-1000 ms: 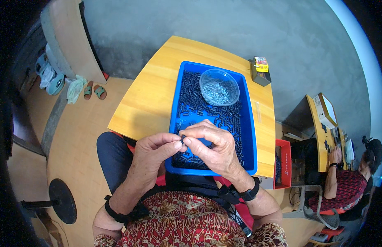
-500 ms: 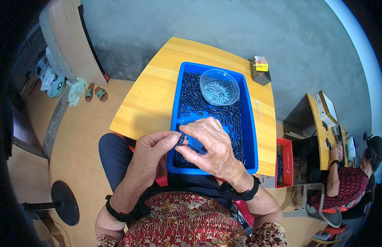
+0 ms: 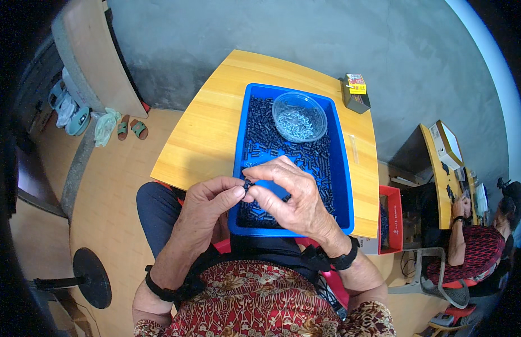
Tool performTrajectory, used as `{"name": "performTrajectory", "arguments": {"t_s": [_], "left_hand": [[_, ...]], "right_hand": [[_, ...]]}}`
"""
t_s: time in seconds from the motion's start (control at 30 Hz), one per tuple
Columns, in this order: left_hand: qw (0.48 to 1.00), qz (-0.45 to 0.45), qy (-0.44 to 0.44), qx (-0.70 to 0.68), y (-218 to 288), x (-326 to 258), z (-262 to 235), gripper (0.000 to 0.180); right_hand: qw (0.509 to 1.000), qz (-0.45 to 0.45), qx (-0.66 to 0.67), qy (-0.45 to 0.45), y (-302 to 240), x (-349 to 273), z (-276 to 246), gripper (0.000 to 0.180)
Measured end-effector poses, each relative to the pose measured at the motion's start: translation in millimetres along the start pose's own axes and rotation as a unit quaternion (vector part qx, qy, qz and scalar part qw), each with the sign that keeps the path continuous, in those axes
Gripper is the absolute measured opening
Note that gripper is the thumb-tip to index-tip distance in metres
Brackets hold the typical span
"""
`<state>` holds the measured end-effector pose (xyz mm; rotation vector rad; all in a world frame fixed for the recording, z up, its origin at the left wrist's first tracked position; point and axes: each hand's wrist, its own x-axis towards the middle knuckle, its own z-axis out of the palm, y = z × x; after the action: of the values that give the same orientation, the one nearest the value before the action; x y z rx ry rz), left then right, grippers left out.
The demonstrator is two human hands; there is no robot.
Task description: Assembling small black plastic components by hand in a blue tray.
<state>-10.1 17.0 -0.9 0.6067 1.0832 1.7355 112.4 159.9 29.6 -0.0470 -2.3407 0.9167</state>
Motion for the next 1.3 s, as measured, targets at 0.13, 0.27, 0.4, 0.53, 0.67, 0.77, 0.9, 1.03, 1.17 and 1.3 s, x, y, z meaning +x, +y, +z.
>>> {"name": "performTrajectory", "arguments": {"t_s": [0.13,0.27,0.4,0.53,0.67,0.77,0.9,1.03,1.17,1.3], "left_hand": [[1.000,0.002,0.005,0.019,-0.2,0.1,0.9,0.017],[1.000,0.020,0.005,0.018,-2.3,-0.5,2.1,0.017],[0.999,0.029,0.005,0.029,-1.6,-1.0,3.2,0.016],[0.999,0.017,0.001,0.039,-2.7,-1.1,1.9,0.015],[0.999,0.017,0.006,0.031,-5.6,-0.3,2.5,0.015],[0.998,0.036,0.017,0.040,-5.5,-0.4,2.8,0.016],[0.998,0.034,0.013,0.049,-4.1,-1.1,3.5,0.016],[0.999,0.026,0.001,0.033,-5.8,-0.2,1.4,0.015],[1.000,0.023,-0.002,0.001,-6.7,-0.3,0.1,0.014],[0.999,0.027,-0.002,-0.023,-5.3,0.2,1.1,0.015]], "right_hand": [[0.993,0.059,0.099,-0.012,4.4,0.1,-1.1,0.012],[0.993,0.056,0.102,-0.018,-0.6,3.3,-2.9,0.010],[0.998,0.038,0.046,0.006,-11.5,7.7,-1.8,0.006],[0.998,0.017,0.050,-0.019,-5.6,8.0,-4.7,0.004],[0.998,0.024,0.049,-0.024,-6.8,7.4,-5.7,0.004],[0.999,0.038,0.023,-0.027,-11.9,8.5,-6.4,0.005],[0.999,0.034,0.013,-0.022,-9.5,6.8,-5.0,0.006],[0.999,0.021,0.011,-0.023,-9.5,6.1,-2.7,0.006],[1.000,0.011,0.011,-0.019,-7.3,2.2,-0.4,0.011],[1.000,0.020,-0.001,0.003,-7.5,0.7,-1.1,0.016]]}}
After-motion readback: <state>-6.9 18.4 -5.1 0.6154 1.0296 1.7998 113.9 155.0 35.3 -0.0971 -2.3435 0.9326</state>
